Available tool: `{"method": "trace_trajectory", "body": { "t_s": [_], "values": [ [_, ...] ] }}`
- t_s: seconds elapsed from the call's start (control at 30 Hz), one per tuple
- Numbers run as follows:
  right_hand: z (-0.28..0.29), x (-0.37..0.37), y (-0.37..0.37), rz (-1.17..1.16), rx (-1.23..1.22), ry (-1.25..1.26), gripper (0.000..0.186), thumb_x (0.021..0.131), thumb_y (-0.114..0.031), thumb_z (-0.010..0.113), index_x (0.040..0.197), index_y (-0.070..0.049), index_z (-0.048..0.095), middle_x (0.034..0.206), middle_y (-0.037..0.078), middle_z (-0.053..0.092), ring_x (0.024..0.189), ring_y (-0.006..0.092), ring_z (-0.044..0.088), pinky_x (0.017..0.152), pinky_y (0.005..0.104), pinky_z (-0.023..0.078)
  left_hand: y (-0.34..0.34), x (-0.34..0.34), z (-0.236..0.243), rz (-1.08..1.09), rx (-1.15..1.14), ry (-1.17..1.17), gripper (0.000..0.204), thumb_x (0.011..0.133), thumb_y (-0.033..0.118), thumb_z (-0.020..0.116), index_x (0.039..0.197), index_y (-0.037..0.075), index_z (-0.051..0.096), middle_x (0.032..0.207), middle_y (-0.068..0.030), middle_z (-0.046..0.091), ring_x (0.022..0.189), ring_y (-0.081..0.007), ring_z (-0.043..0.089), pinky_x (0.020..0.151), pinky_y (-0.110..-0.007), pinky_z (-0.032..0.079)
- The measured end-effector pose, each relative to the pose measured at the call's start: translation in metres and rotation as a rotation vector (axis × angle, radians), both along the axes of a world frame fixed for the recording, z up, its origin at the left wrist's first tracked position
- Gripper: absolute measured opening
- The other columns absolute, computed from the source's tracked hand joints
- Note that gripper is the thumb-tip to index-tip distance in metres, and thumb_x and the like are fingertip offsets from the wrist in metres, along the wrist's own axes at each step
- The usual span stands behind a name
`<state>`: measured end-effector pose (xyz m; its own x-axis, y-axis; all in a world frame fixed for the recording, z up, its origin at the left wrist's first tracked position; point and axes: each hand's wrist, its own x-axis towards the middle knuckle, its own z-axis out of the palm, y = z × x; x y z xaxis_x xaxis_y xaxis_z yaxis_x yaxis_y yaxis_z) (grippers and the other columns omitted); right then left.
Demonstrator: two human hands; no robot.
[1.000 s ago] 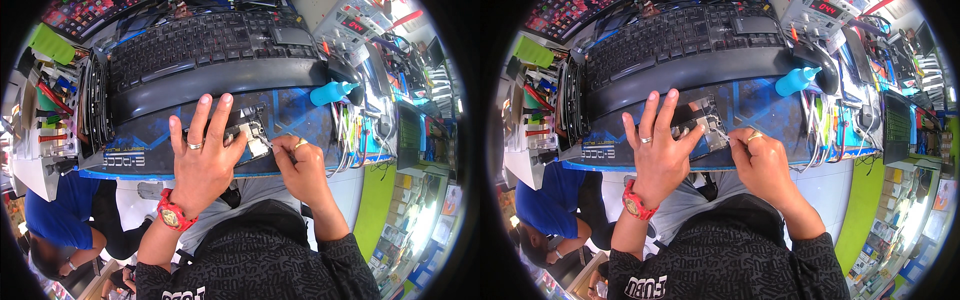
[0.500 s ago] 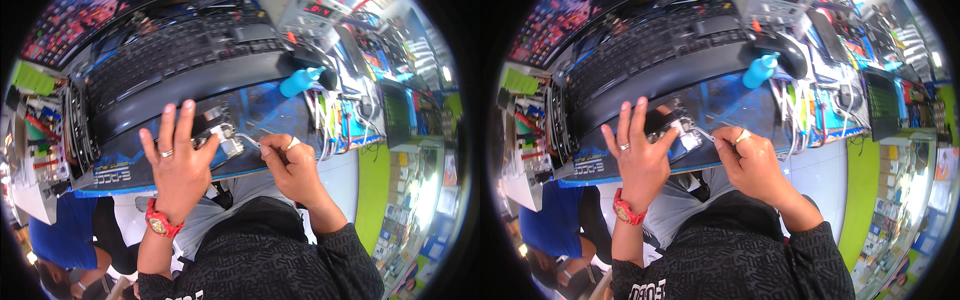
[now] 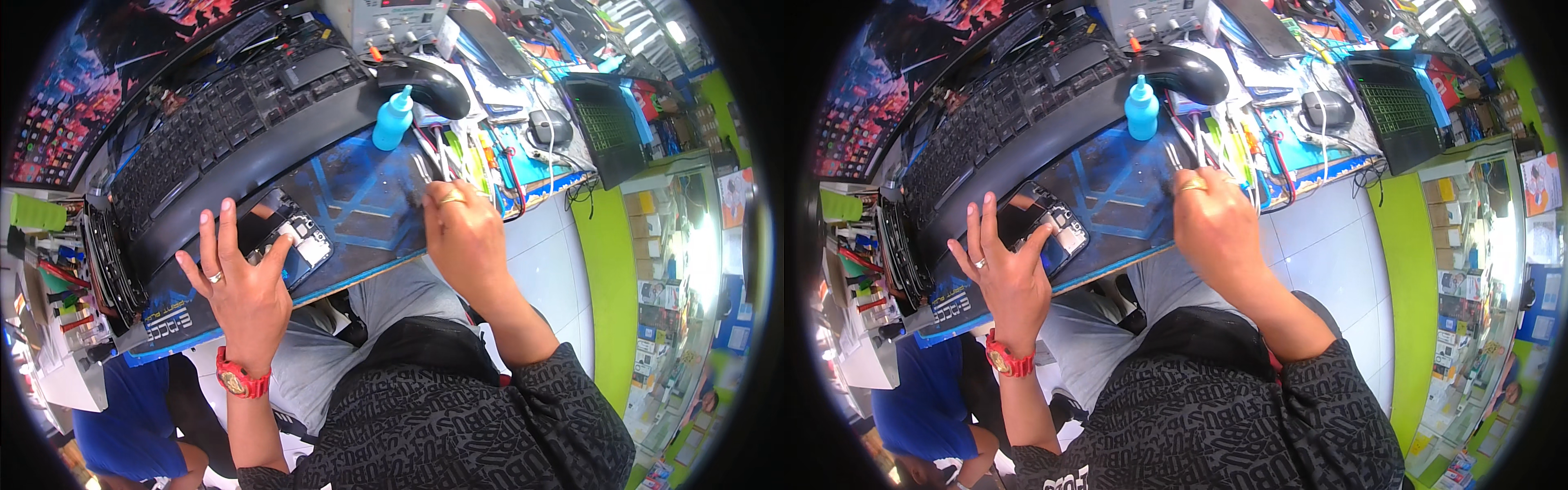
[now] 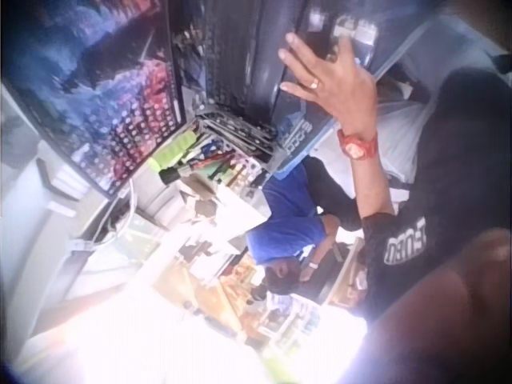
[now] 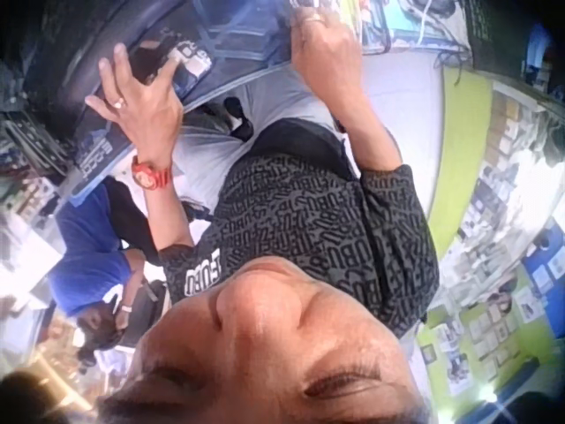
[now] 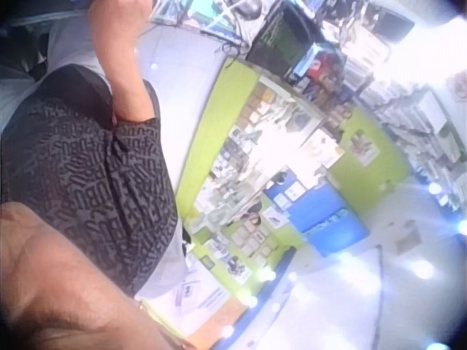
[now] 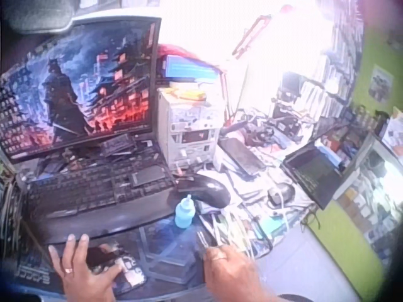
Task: The person repairs a mobile phone by hand and using a screwdriver. They handle internal phone components, remove small screws, and manipulate various parts on a cluttered workbench.
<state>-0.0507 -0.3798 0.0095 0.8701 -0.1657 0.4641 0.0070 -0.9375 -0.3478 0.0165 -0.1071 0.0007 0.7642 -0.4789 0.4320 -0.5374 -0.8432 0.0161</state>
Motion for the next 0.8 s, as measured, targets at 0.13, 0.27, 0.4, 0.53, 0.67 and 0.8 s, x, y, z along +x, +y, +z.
{"method": "trace_trajectory", "body": {
  "t_s": [0.13,0.27,0.4,0.53,0.67,0.8],
  "values": [
    [-0.012,0.006,0.002,-0.05,-0.096,0.018,0.009,0.096,-0.005,0.068,0.088,0.0,0.069,0.088,0.014,0.06,0.08,0.0323,0.07,0.066,0.0418,0.059,-0.001,0.0,0.0,-0.002,0.024,-0.011,0.034,0.09,0.005,0.072,0.108,0.031,0.085,0.171,-0.0115,0.04,0.162,-0.0354,0.029,0.131,-0.067,0.008],
    [-0.012,0.006,0.0,-0.032,-0.076,-0.034,0.01,0.095,-0.007,0.07,0.087,-0.001,0.069,0.092,0.012,0.064,0.082,0.0326,0.07,0.066,0.0431,0.059,-0.001,-0.002,0.003,0.002,0.027,0.01,0.04,0.09,-0.001,0.067,0.112,0.028,0.084,0.172,-0.0143,0.037,0.163,-0.038,0.027,0.13,-0.067,0.01],
    [0.002,-0.001,-0.01,-0.074,0.01,-0.104,0.009,0.093,-0.008,0.074,0.089,-0.001,0.07,0.093,0.014,0.066,0.083,0.0347,0.07,0.068,0.0453,0.057,-0.003,-0.003,0.002,-0.006,0.025,0.007,0.04,0.09,-0.002,0.067,0.112,0.027,0.084,0.173,-0.0145,0.037,0.163,-0.0383,0.027,0.13,-0.067,0.009],
    [0.01,-0.01,-0.036,-0.131,0.026,-0.096,0.006,0.091,-0.006,0.075,0.092,-0.002,0.071,0.094,0.015,0.067,0.083,0.0371,0.069,0.07,0.0462,0.056,-0.002,-0.002,0.002,-0.014,0.022,0.004,0.04,0.09,-0.002,0.067,0.112,0.027,0.084,0.173,-0.0148,0.036,0.164,-0.0385,0.026,0.131,-0.066,0.008],
    [0.014,-0.015,-0.035,-0.068,0.089,-0.079,0.007,0.089,-0.004,0.076,0.093,-0.003,0.071,0.092,0.015,0.068,0.081,0.0382,0.069,0.071,0.0472,0.056,-0.001,-0.002,0.002,-0.019,0.02,-0.004,0.04,0.089,-0.002,0.068,0.112,0.027,0.084,0.173,-0.0149,0.036,0.164,-0.0386,0.026,0.131,-0.066,0.008],
    [0.012,-0.011,-0.03,-0.024,0.146,-0.058,0.006,0.088,-0.003,0.075,0.092,-0.004,0.07,0.089,0.015,0.068,0.081,0.0384,0.069,0.071,0.0472,0.056,-0.001,-0.001,0.002,-0.019,0.016,0.003,0.04,0.089,-0.002,0.068,0.112,0.027,0.084,0.173,-0.0148,0.036,0.164,-0.0385,0.026,0.131,-0.066,0.009]
  ]
}}
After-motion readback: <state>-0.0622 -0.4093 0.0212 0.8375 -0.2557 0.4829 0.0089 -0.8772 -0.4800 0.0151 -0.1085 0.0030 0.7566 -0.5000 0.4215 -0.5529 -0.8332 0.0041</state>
